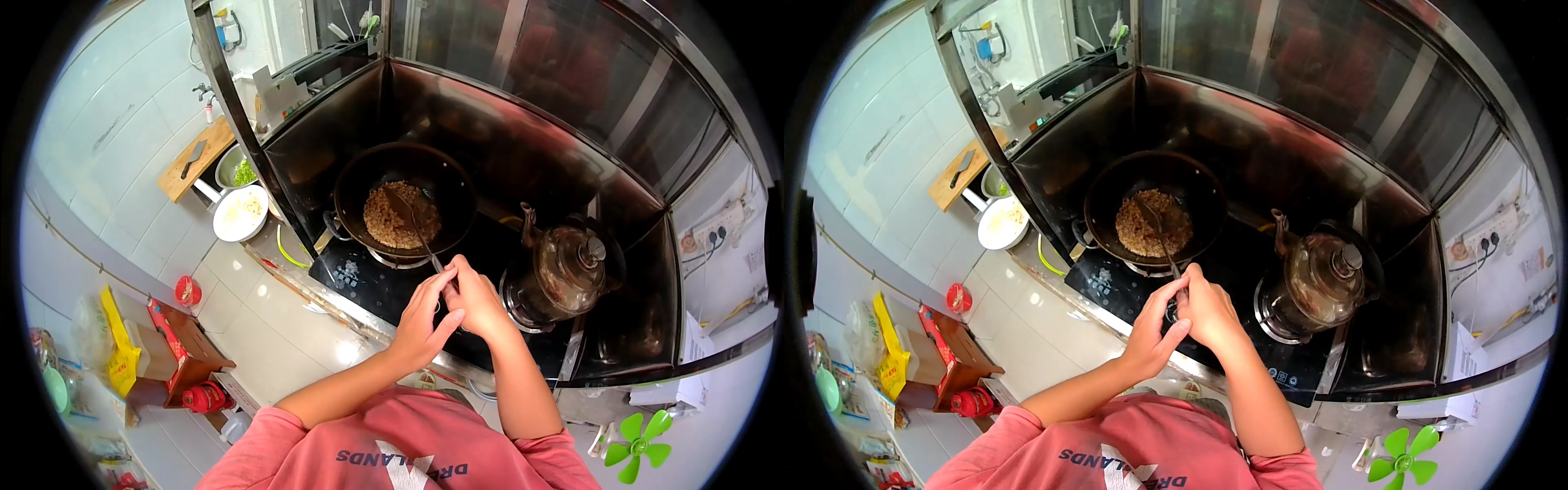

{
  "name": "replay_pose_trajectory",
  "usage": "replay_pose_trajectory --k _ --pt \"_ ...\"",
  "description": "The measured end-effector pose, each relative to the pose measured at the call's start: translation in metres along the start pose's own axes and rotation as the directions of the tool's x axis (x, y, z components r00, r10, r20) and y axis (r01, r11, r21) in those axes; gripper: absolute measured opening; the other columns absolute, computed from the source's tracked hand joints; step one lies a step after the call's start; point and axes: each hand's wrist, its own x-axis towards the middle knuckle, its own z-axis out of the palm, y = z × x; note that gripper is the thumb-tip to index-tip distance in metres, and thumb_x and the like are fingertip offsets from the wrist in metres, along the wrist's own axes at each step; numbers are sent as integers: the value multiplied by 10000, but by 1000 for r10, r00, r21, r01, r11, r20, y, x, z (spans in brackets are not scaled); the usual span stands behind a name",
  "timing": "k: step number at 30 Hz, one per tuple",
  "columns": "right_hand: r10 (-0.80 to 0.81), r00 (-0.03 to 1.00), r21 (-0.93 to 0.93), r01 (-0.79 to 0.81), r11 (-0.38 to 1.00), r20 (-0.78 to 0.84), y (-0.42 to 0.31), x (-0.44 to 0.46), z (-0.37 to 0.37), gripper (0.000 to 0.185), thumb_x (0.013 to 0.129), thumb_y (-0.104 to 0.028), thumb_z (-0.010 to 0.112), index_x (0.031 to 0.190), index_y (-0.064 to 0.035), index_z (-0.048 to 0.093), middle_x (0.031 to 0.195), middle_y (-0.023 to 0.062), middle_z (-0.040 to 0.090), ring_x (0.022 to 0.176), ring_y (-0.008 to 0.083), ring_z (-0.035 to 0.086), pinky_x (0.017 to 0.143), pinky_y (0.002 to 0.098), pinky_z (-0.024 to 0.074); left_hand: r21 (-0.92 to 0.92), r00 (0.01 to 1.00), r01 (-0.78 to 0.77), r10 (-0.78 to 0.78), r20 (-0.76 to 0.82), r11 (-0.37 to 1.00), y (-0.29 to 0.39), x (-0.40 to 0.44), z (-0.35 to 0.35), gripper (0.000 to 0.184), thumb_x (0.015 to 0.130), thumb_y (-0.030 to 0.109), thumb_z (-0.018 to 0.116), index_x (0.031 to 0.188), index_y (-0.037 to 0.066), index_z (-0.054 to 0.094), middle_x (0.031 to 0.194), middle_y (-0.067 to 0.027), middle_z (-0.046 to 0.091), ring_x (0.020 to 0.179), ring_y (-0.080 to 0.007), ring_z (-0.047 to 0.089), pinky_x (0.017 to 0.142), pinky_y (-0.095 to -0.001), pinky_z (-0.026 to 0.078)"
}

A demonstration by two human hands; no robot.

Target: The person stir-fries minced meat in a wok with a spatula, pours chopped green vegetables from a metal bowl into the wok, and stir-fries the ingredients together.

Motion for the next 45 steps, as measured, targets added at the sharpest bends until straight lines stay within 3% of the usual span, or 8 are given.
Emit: replay_pose_trajectory --k 7,17,21,25,30,36,42,45 --pt "-198 972 39 194 980 128 -4 -23 -11 266 781 -94 550 1021 -11 471 882 242 629 880 423 599 718 474 455 29 991 -36 40 -128 999 6 -3 -4 332 869 139 566 1159 -4 495 1080 -155 551 994 -301 515 889 -377 406" --pt "16 999 -131 -21 991 -36 -7 -4 -14 225 842 -103 541 1034 5 493 868 227 635 883 402 604 750 447 466 37 995 87 -88 36 996 -2 -2 3 442 920 210 511 1297 7 402 1268 -168 468 1197 -253 441 1011 -343 334" --pt "-25 993 -126 11 992 -116 -2 -1 -24 210 848 -120 549 1013 2 501 875 228 636 901 399 602 760 447 467 -369 964 266 -253 83 891 -10 11 20 498 958 264 470 1364 15 325 1354 -144 413 1261 -220 388 1035 -344 314" --pt "-80 983 -251 37 967 -166 11 9 -43 181 845 -106 541 966 15 483 733 227 616 598 339 628 541 430 486 -577 896 439 -386 221 688 -8 21 28 541 977 298 442 1408 30 255 1405 -113 369 1277 -207 381 1038 -340 311" --pt "199 977 89 -205 975 69 29 39 -55 177 904 -95 460 1016 40 444 633 129 575 427 156 506 351 288 375 -581 842 539 -386 377 609 -2 17 37 582 972 318 452 1433 53 215 1429 -112 330 1259 -217 405 1014 -342 357" --pt "228 960 469 -279 838 163 40 79 -26 206 881 -68 454 1053 36 411 608 138 541 400 154 476 318 286 330 -620 827 550 -467 311 560 -5 12 21 591 965 316 468 1430 43 225 1455 -132 290 1255 -231 414 1017 -345 360" --pt "155 980 491 -198 848 127 25 103 5 227 862 -81 518 1052 3 423 607 110 541 402 156 478 322 290 339 -585 909 398 -390 147 707 -21 15 1 604 948 254 512 1428 25 225 1447 -151 290 1244 -208 417 1002 -326 362" --pt "44 997 301 -60 952 60 14 99 15 335 836 -96 566 1125 20 444 635 120 567 434 169 528 352 311 400 -515 918 351 -395 26 782 -27 11 -6 576 927 253 549 1409 76 289 1305 -193 435 1104 -183 501 887 -295 429"
